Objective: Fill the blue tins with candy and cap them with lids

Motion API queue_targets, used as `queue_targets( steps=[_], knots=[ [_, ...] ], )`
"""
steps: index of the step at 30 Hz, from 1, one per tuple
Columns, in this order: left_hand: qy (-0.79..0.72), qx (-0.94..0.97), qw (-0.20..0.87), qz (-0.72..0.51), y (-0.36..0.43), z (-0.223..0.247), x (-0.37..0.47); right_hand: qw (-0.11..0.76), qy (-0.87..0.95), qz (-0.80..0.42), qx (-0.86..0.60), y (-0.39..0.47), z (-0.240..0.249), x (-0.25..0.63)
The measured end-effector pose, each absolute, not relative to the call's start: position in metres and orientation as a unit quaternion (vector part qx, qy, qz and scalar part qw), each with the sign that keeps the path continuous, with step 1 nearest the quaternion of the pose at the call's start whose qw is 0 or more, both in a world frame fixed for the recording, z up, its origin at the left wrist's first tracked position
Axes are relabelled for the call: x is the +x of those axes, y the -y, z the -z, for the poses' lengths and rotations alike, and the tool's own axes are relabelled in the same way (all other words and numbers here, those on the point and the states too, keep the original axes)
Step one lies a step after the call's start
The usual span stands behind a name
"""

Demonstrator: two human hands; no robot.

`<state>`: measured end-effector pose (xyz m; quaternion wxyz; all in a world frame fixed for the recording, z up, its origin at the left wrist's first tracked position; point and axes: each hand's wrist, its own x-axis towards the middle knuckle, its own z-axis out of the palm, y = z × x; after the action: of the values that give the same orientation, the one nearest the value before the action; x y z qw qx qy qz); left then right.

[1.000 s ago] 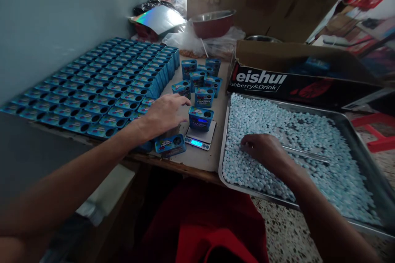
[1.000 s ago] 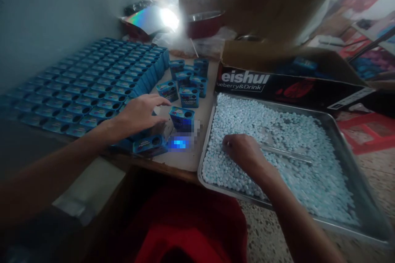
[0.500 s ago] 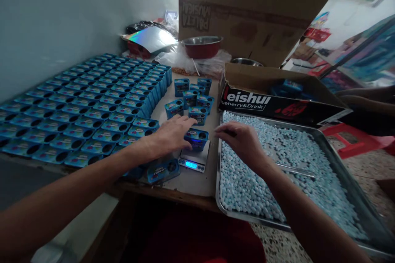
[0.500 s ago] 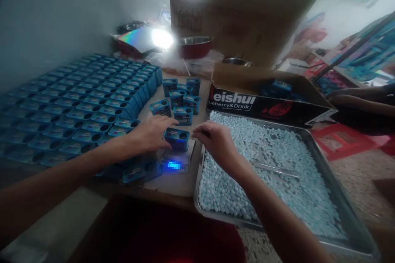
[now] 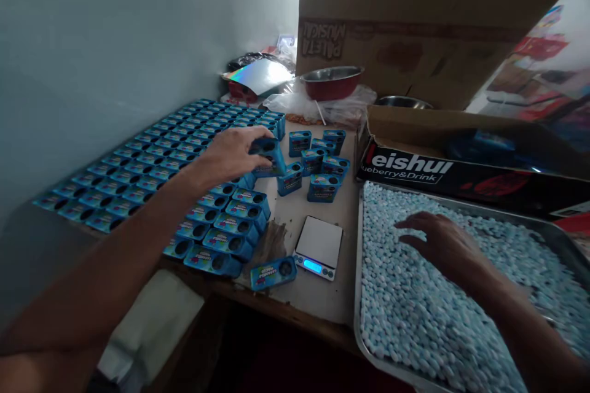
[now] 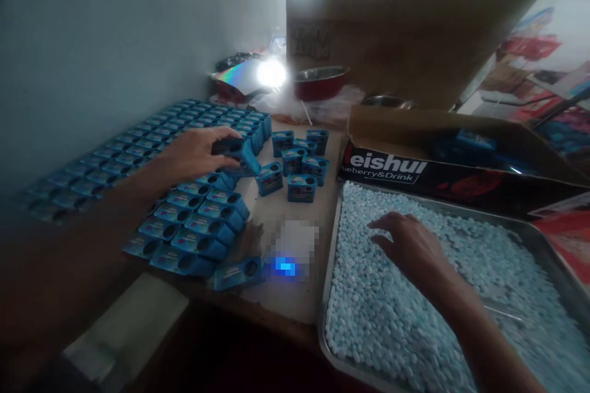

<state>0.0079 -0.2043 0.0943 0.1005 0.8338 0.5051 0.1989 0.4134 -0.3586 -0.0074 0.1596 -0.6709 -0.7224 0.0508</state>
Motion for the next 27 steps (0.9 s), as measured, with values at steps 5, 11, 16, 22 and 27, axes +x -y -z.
queue_targets(
  steps=[5,11,16,22,27],
  knots=[
    [-0.455,0.851,0.179,-0.193,0.175,-0.076,-0.018,0.231,0.791,-0.183,-0.536,0.378,-0.004,0.336],
    [-0.438,0.864,0.164,-0.189,0.177,-0.068,-0.028,0.197,0.888,-0.191,-0.368,0.384,-0.012,0.213],
    [-0.427,0.877,0.147,-0.164,0.181,-0.069,-0.037,0.177,0.881,-0.185,-0.398,0.369,-0.003,0.203],
    [-0.379,0.907,0.166,-0.07,0.17,-0.047,-0.03,0.205,0.79,-0.104,-0.568,0.35,-0.019,0.26],
    [-0.385,0.904,0.184,0.029,0.158,-0.036,-0.035,0.158,0.771,-0.114,-0.607,0.337,-0.004,0.279]
  ],
)
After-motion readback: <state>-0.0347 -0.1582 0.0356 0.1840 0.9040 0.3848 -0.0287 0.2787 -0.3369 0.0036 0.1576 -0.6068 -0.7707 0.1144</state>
